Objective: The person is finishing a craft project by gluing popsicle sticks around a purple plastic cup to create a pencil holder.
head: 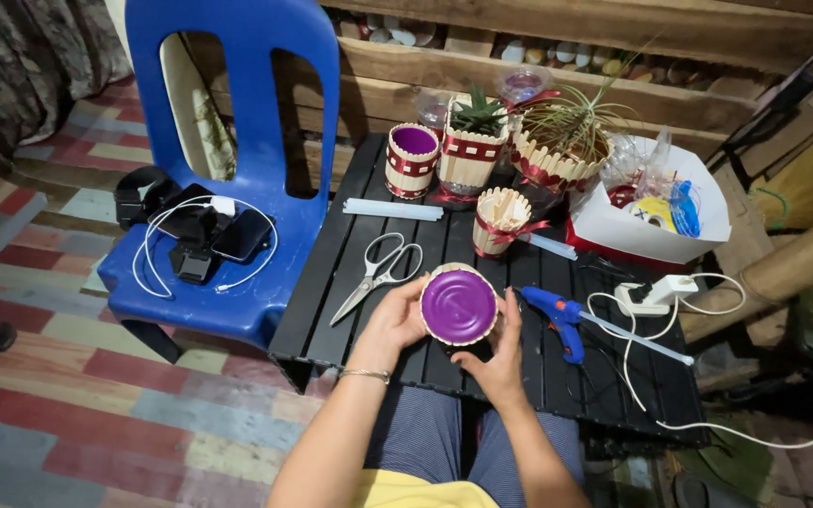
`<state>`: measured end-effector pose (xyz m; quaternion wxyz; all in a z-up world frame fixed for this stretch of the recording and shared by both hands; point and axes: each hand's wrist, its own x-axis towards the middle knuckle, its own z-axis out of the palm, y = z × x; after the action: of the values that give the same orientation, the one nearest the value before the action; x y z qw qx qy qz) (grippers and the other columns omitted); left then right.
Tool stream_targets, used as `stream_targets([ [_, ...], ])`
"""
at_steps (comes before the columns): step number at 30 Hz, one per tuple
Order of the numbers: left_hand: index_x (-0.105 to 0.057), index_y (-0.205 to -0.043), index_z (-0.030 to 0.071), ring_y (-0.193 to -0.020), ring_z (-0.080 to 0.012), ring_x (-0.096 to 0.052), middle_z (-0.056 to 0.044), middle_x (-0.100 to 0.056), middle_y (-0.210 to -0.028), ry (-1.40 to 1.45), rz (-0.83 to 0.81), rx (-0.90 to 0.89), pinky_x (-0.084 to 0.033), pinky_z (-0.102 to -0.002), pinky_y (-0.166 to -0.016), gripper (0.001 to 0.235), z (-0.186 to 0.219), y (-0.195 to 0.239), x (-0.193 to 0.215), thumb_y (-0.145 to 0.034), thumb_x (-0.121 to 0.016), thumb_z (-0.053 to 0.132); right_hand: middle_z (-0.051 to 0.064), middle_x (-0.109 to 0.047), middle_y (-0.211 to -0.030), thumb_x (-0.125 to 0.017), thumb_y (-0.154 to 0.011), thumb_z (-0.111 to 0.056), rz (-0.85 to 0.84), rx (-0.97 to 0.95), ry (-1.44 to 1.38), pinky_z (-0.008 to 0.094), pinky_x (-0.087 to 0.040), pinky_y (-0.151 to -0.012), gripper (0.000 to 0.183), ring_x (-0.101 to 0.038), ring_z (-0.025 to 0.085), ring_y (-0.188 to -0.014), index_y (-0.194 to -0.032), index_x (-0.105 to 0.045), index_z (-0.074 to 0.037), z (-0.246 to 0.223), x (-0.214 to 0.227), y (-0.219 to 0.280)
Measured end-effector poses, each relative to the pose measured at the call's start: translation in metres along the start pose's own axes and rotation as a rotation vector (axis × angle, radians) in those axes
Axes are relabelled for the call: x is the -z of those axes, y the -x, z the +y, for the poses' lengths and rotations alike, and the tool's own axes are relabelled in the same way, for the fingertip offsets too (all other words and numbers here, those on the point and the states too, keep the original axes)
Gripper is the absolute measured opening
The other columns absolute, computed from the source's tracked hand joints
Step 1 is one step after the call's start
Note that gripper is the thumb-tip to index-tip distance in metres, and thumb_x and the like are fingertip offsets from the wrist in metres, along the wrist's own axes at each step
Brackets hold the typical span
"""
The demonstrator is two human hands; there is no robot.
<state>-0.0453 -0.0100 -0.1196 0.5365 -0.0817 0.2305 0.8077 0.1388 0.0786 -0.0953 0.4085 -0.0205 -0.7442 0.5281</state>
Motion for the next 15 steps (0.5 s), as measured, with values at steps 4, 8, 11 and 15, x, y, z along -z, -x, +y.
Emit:
stream_targets([
  [4, -0.068, -0.109, 0.0, -0.098, -0.0351, -0.073, -0.017, -0.072, -0.099, 0.037, -0.043, 0.03, -0.058, -0.055, -0.088, 0.028, -0.009, 0.003, -0.002, -0.092, -0.076, 0.021, 0.023, -0.044, -0.149, -0.096, -0.061, -0.033, 0.052, 0.019, 0.139, 0.057, -0.041, -0.112, 0.126, -0.048, 0.042, -0.137, -0.161, -0.024, -0.006, 0.005, 0.004, -0.001],
  [8, -0.071, -0.105, 0.005, -0.097, -0.0329, -0.074, -0.014, -0.074, -0.097, 0.01, -0.091, 0.034, -0.059, -0.054, -0.087, 0.026, -0.014, 0.009, 0.001, -0.092, -0.075, 0.027, 0.019, -0.051, -0.141, -0.096, -0.061, -0.029, 0.094, 0.04, 0.244, 0.059, -0.039, -0.112, 0.112, -0.052, 0.04, -0.133, -0.155, -0.04, -0.008, 0.0, 0.004, -0.002],
  [11, -0.071, -0.105, 0.006, -0.097, -0.031, -0.074, -0.012, -0.075, -0.098, -0.025, -0.097, 0.027, -0.059, -0.051, -0.088, 0.025, -0.015, 0.016, -0.001, -0.093, -0.074, 0.027, 0.019, -0.051, -0.14, -0.095, -0.063, -0.036, 0.121, 0.059, 0.229, 0.057, -0.04, -0.111, 0.109, -0.053, 0.04, -0.132, -0.154, -0.042, -0.008, -0.004, 0.004, -0.003],
  [15, -0.072, -0.105, 0.008, -0.097, -0.0304, -0.074, -0.012, -0.074, -0.098, -0.05, -0.113, 0.024, -0.061, -0.05, -0.086, 0.026, -0.019, 0.018, 0.0, -0.093, -0.075, 0.031, 0.018, -0.05, -0.139, -0.097, -0.06, -0.035, 0.136, 0.071, 0.251, 0.056, -0.041, -0.111, 0.11, -0.053, 0.039, -0.132, -0.154, -0.044, -0.01, -0.002, 0.004, -0.002],
])
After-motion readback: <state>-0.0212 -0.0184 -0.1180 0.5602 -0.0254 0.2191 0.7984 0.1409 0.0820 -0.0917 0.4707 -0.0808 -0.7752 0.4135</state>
